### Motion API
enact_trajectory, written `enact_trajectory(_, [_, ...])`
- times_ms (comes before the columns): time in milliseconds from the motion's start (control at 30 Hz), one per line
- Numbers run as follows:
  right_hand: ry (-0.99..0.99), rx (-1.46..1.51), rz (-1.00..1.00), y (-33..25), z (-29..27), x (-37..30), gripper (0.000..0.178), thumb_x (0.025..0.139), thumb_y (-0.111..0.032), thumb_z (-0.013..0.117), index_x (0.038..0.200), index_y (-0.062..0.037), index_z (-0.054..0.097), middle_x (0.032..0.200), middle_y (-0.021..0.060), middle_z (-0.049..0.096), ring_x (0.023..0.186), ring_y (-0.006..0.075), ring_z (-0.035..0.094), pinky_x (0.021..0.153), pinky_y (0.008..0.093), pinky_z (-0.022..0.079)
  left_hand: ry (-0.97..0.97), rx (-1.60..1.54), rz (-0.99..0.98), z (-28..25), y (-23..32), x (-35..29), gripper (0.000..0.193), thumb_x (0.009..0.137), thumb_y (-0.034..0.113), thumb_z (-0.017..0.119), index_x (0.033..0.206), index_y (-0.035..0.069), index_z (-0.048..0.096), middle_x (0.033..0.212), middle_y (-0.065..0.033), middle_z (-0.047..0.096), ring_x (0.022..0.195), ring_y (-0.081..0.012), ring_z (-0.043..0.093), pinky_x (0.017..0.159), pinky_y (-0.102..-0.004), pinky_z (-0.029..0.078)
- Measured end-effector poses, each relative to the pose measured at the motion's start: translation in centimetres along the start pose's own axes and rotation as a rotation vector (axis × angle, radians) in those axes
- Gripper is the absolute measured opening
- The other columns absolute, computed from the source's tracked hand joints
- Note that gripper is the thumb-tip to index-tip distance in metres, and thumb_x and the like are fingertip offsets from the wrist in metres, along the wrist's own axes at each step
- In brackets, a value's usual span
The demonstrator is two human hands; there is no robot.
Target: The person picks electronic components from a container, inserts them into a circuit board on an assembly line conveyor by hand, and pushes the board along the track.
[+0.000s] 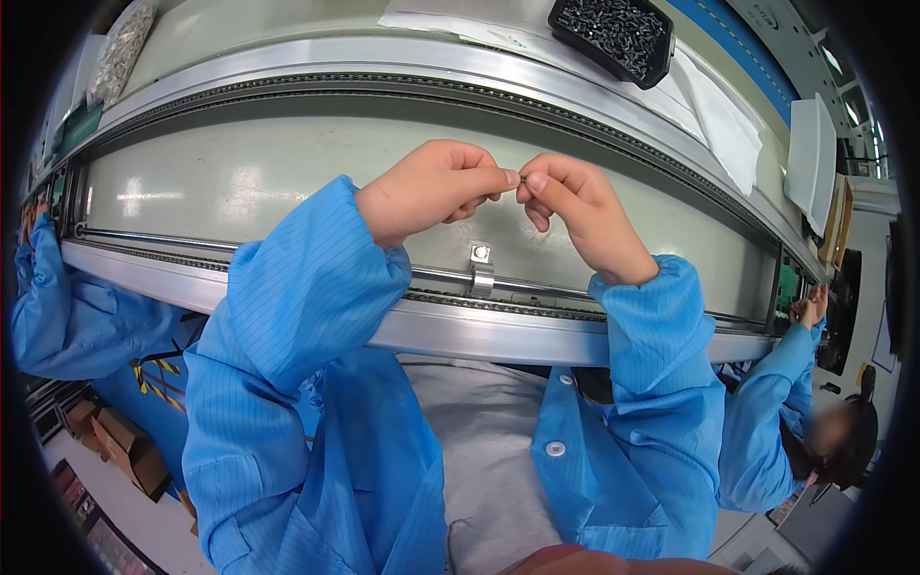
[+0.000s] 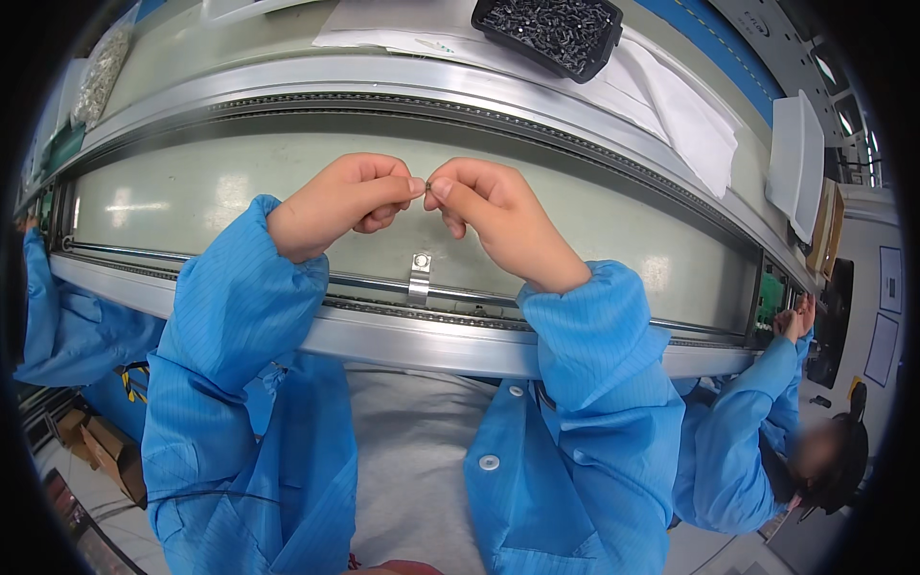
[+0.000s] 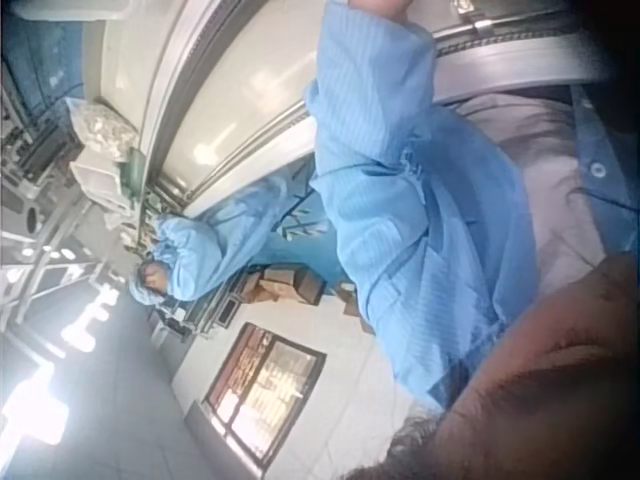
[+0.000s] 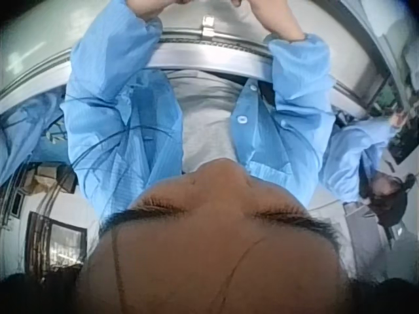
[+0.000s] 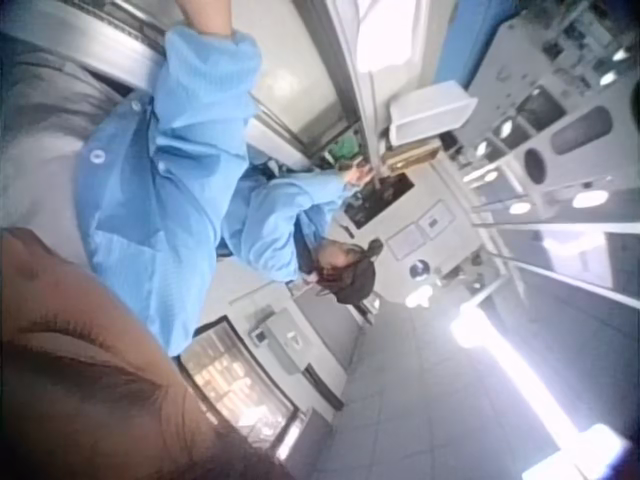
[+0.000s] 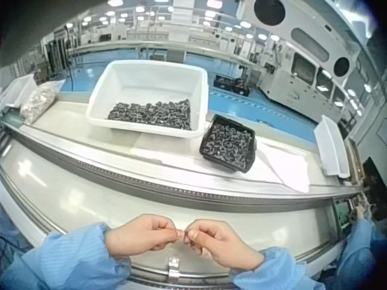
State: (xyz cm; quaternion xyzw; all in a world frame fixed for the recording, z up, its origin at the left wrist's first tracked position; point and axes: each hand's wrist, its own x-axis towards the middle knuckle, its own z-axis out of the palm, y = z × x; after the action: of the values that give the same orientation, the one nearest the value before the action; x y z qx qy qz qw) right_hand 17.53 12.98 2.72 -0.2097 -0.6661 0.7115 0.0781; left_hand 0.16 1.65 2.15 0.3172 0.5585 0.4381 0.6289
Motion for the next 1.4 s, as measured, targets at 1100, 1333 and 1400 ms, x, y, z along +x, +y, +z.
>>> enact_trajectory(1100, [0.365,-1.213,-0.691,-0.5,1.2,1.1,0.019,0.073,-0.007,0.068,0.092,-0.0111,0.066,0.088,-0.0009,0.057,0.078,0.0164,0.051,0.088,0.0342,0.034,-0.175,-0.702,0.12,0.8,-1.9,1.0,0.066,0.101,0.049,0.029,0.129,-0.008,0.046,0.12,-0.0205,0.054,0.112,-0.0239,0.055,0.098,-0.0364,0.044])
enact_trajectory(1333, [0.297,-1.254,-0.823,0.3,0.8,1.9,0.014,0.072,-0.009,0.07,0.084,-0.011,0.065,0.082,-0.0014,0.054,0.075,0.0159,0.048,0.089,0.0324,0.033,-0.175,-0.706,0.132,0.9,-1.1,0.5,0.056,0.102,0.04,0.033,0.129,-0.008,0.046,0.113,-0.0177,0.058,0.103,-0.023,0.06,0.093,-0.0345,0.048])
enact_trajectory(1400, [0.309,-1.179,-0.759,-0.3,0.8,1.5,0.013,0.072,-0.008,0.07,0.083,-0.0111,0.064,0.081,-0.0016,0.054,0.075,0.0156,0.048,0.089,0.0323,0.033,-0.069,-0.521,0.11,1.0,-0.6,-0.1,0.046,0.102,0.035,0.037,0.122,-0.005,0.05,0.107,-0.0153,0.059,0.097,-0.0212,0.061,0.088,-0.0318,0.049])
